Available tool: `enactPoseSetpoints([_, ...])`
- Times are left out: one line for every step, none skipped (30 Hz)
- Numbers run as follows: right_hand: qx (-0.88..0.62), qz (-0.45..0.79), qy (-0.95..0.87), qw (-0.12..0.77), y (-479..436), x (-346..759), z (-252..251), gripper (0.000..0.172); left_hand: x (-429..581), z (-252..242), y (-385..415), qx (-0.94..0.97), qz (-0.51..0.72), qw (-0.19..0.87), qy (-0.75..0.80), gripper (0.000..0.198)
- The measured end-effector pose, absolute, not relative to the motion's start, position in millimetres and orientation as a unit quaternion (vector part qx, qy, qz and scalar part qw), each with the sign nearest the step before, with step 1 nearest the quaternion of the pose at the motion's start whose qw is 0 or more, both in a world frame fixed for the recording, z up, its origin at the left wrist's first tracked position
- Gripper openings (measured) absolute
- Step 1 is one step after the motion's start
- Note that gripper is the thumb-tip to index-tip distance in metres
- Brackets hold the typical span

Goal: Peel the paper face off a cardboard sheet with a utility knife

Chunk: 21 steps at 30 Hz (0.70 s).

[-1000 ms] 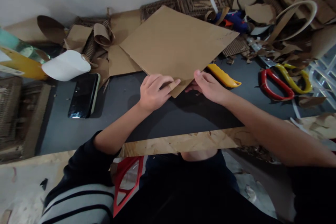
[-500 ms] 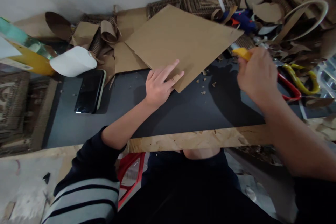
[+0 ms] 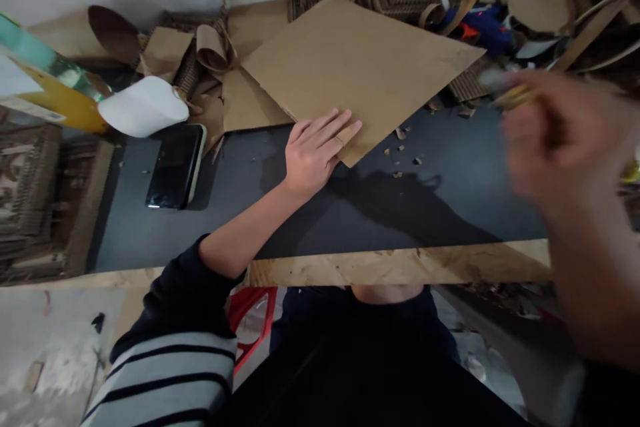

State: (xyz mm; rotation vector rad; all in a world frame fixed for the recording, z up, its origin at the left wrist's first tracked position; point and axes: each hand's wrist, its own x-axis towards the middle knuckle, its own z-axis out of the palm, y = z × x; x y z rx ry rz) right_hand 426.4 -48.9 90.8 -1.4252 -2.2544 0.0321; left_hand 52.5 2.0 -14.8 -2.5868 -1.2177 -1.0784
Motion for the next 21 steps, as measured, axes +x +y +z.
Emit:
enactPoseSetpoints([-0.504,0.018,-0.830,0.238,-45,410,85,0.058,53,-14,2,-0.845,-0.351,0.045,-0.400,0.046])
enactPoseSetpoints([-0.484,0.027,-0.841,0.238,-42,392,79,0.057,53,-14,1,-0.845,-0.350,0.045,-0.401,0.046])
enactPoseSetpoints([-0.461,0.036,-0.854,0.237,-39,375,71,0.056,53,-13,0,-0.845,-0.349,0.044,-0.403,0.046])
enactPoseSetpoints([-0.434,0.044,-0.868,0.236,-37,360,63,0.055,53,-12,0,-0.845,-0.349,0.039,-0.404,0.045])
enactPoseSetpoints([-0.404,0.052,-0.882,0.237,-35,349,56,0.053,52,-11,-1,-0.845,-0.349,0.032,-0.404,0.045])
enactPoseSetpoints([-0.378,0.051,-0.891,0.245,-34,343,49,0.049,52,-11,-2,-0.845,-0.350,0.026,-0.404,0.044])
enactPoseSetpoints([-0.361,0.040,-0.895,0.258,-33,340,44,0.044,52,-10,-2,-0.844,-0.352,0.021,-0.404,0.044])
enactPoseSetpoints([-0.341,0.024,-0.898,0.278,-33,340,39,0.040,53,-10,-2,-0.843,-0.355,0.018,-0.403,0.045])
enactPoseSetpoints([-0.326,0.009,-0.897,0.297,-34,343,35,0.036,53,-10,-2,-0.842,-0.359,0.017,-0.402,0.045])
enactPoseSetpoints([-0.314,-0.003,-0.896,0.313,-34,346,33,0.034,54,-10,-2,-0.841,-0.363,0.018,-0.401,0.045])
enactPoseSetpoints([-0.306,-0.008,-0.896,0.321,-35,350,31,0.033,54,-10,-2,-0.840,-0.366,0.020,-0.400,0.045])
enactPoseSetpoints([-0.309,-0.006,-0.897,0.315,-36,352,31,0.033,55,-10,-2,-0.840,-0.367,0.022,-0.399,0.044])
enactPoseSetpoints([-0.320,0.000,-0.898,0.302,-37,354,31,0.034,55,-10,-2,-0.839,-0.367,0.025,-0.400,0.044])
enactPoseSetpoints([-0.336,0.009,-0.897,0.286,-37,354,32,0.035,56,-10,-2,-0.839,-0.366,0.028,-0.402,0.044])
enactPoseSetpoints([-0.351,0.019,-0.896,0.270,-37,354,33,0.036,56,-10,-2,-0.838,-0.365,0.031,-0.404,0.045])
enactPoseSetpoints([-0.364,0.031,-0.895,0.256,-37,353,34,0.037,56,-10,-2,-0.838,-0.363,0.035,-0.407,0.046])
enactPoseSetpoints([-0.375,0.042,-0.893,0.245,-37,351,34,0.037,56,-10,-2,-0.837,-0.361,0.038,-0.409,0.047])
enactPoseSetpoints([-0.375,0.045,-0.893,0.244,-37,350,35,0.036,56,-9,-2,-0.836,-0.359,0.041,-0.412,0.047])
enactPoseSetpoints([-0.368,0.040,-0.895,0.250,-36,350,35,0.035,56,-9,-2,-0.836,-0.357,0.044,-0.415,0.048])
enactPoseSetpoints([-0.358,0.027,-0.897,0.259,-36,349,35,0.035,56,-8,-2,-0.836,-0.356,0.049,-0.415,0.048])
enactPoseSetpoints([-0.347,0.011,-0.898,0.270,-36,349,35,0.035,56,-8,-2,-0.836,-0.359,0.057,-0.411,0.049])
